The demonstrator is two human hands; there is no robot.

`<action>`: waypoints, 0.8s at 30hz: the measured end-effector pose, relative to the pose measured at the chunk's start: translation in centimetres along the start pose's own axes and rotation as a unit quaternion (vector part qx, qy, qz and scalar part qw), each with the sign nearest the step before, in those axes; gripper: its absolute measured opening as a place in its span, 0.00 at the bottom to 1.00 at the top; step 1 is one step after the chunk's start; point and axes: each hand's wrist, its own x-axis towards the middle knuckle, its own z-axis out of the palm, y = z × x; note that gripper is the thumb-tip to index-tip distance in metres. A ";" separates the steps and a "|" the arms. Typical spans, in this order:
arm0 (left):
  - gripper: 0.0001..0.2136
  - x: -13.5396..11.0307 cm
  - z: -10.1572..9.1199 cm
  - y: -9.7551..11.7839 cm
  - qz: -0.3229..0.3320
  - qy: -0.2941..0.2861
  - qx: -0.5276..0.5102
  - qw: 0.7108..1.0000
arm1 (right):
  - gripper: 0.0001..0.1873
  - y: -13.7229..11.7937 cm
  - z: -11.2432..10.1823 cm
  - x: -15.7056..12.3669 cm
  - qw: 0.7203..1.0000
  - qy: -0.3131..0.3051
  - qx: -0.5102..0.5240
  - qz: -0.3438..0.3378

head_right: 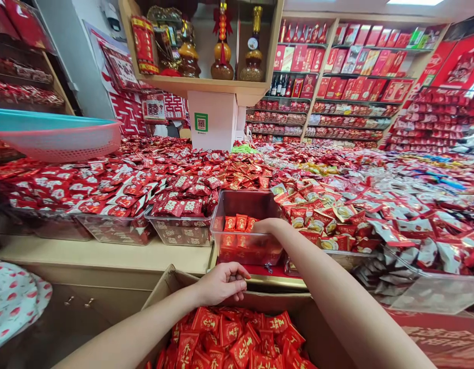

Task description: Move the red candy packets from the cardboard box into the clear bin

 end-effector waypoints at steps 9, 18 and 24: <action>0.11 -0.1 0.0 0.0 0.004 0.007 0.003 1.000 | 0.12 0.3 0.0 0.4 1.000 0.000 -0.005 -0.007; 0.11 -0.2 0.1 0.1 0.001 0.008 0.002 1.000 | 0.18 0.9 0.1 1.4 0.998 0.019 -0.051 -0.007; 0.12 -0.1 0.1 0.1 -0.003 0.010 0.002 1.000 | 0.16 1.4 0.2 2.4 0.998 0.003 -0.067 -0.013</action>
